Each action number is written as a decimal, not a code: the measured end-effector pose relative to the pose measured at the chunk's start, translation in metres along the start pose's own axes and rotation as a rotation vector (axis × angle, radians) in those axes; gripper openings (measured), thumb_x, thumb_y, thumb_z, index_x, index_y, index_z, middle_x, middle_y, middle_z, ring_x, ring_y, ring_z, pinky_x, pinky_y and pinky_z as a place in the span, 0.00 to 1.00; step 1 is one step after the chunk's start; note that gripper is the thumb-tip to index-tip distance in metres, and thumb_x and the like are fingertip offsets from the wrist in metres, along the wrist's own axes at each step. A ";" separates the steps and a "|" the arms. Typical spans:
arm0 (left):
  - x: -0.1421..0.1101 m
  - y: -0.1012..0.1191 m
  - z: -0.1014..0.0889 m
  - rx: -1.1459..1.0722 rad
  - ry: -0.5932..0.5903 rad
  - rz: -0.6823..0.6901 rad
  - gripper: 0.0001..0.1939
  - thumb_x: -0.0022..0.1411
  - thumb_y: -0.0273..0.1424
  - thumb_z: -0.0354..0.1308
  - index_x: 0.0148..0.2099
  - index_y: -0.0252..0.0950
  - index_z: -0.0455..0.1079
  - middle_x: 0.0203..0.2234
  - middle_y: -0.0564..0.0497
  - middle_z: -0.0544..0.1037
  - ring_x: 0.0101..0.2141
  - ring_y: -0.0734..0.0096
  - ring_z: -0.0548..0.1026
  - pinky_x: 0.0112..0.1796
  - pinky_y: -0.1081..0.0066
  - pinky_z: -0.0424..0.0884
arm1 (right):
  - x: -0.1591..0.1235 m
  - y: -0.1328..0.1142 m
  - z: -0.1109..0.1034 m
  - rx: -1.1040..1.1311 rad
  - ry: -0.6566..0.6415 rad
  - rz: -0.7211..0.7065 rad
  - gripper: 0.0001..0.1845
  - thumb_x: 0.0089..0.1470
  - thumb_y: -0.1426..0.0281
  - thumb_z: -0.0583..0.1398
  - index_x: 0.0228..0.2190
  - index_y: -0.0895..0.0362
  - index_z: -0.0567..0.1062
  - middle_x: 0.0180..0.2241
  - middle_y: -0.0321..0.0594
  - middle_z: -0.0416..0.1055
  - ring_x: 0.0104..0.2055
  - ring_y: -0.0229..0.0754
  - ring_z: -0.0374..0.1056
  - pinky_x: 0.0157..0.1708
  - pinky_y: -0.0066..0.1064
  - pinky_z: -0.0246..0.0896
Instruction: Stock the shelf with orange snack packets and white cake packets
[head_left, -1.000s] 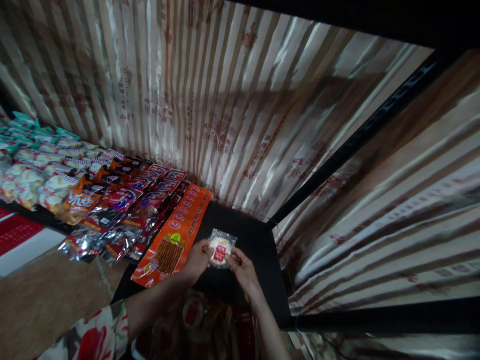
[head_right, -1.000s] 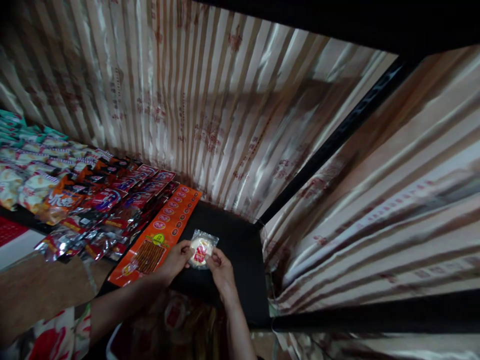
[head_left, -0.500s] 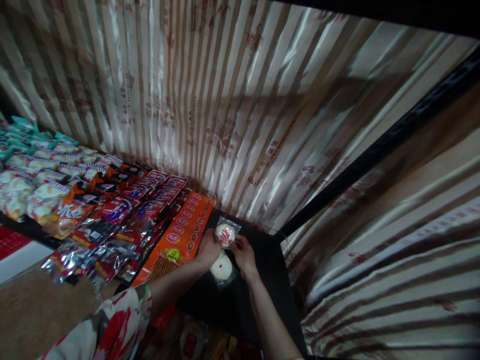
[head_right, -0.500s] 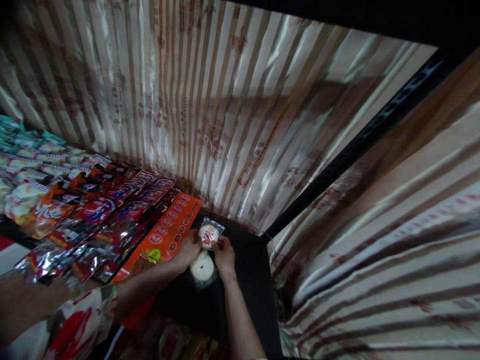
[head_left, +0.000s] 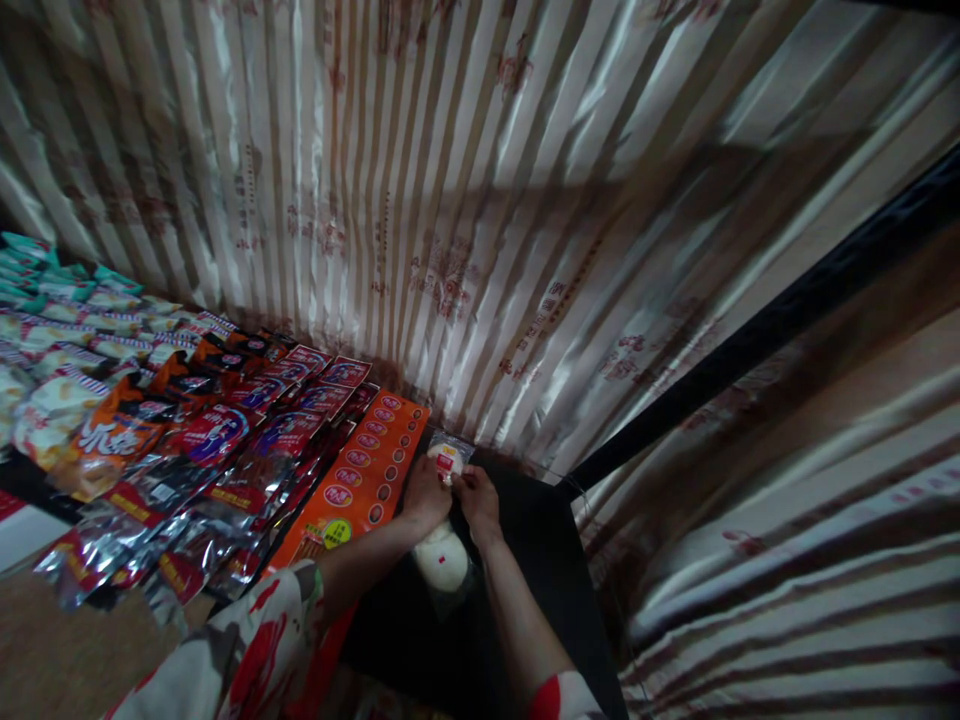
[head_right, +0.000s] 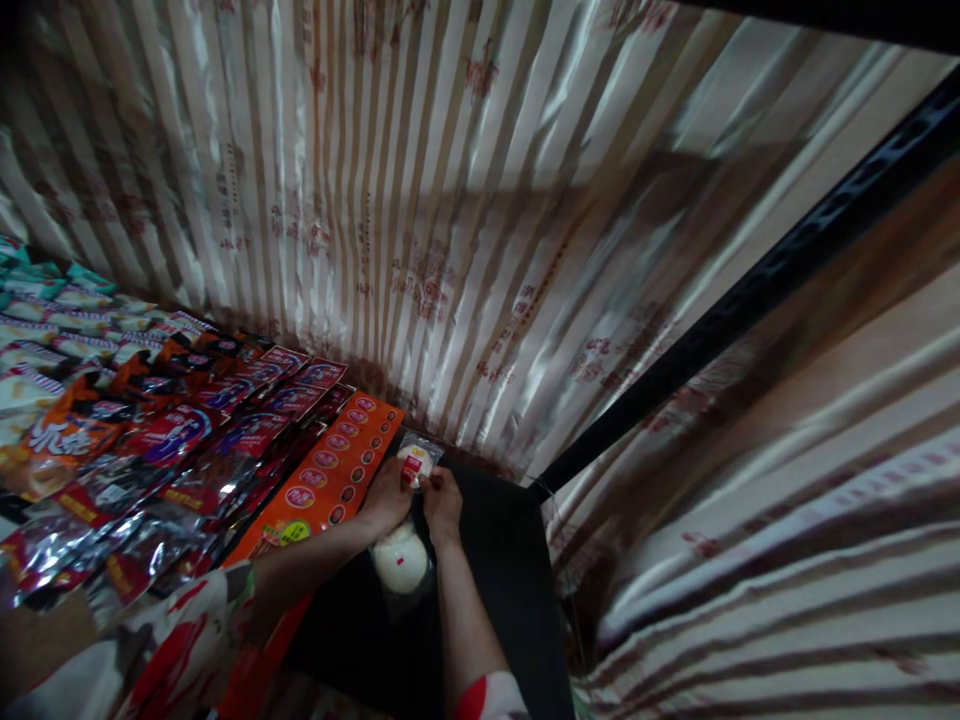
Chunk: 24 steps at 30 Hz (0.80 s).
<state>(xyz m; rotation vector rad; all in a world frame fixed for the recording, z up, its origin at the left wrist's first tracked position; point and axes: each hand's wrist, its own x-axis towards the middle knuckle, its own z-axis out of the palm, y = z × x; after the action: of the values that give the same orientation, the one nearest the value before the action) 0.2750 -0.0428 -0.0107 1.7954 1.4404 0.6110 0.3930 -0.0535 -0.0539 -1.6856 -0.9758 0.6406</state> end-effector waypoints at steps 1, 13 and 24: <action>0.001 0.000 0.000 0.018 -0.005 0.008 0.24 0.58 0.24 0.45 0.57 0.26 0.58 0.57 0.37 0.61 0.58 0.60 0.57 0.57 0.65 0.55 | 0.002 0.001 0.002 0.003 0.008 -0.004 0.14 0.38 0.59 0.60 0.28 0.54 0.70 0.26 0.36 0.74 0.30 0.41 0.69 0.33 0.31 0.62; 0.011 0.002 -0.001 0.226 -0.044 0.158 0.27 0.58 0.20 0.41 0.61 0.24 0.54 0.62 0.42 0.52 0.62 0.66 0.47 0.60 0.69 0.46 | 0.023 -0.005 0.013 -0.093 0.065 -0.024 0.11 0.41 0.62 0.59 0.29 0.54 0.71 0.26 0.35 0.74 0.29 0.40 0.70 0.34 0.30 0.63; 0.026 -0.003 0.004 0.284 -0.044 0.195 0.27 0.59 0.22 0.40 0.61 0.22 0.52 0.62 0.39 0.52 0.62 0.62 0.45 0.60 0.65 0.47 | 0.031 -0.022 0.018 -0.397 0.090 0.047 0.11 0.47 0.66 0.57 0.34 0.54 0.74 0.32 0.36 0.75 0.34 0.39 0.71 0.36 0.28 0.62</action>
<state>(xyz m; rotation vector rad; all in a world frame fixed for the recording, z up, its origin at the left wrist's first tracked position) 0.2833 -0.0182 -0.0176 2.1761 1.3865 0.4773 0.3883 -0.0150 -0.0377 -2.0711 -1.0494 0.4138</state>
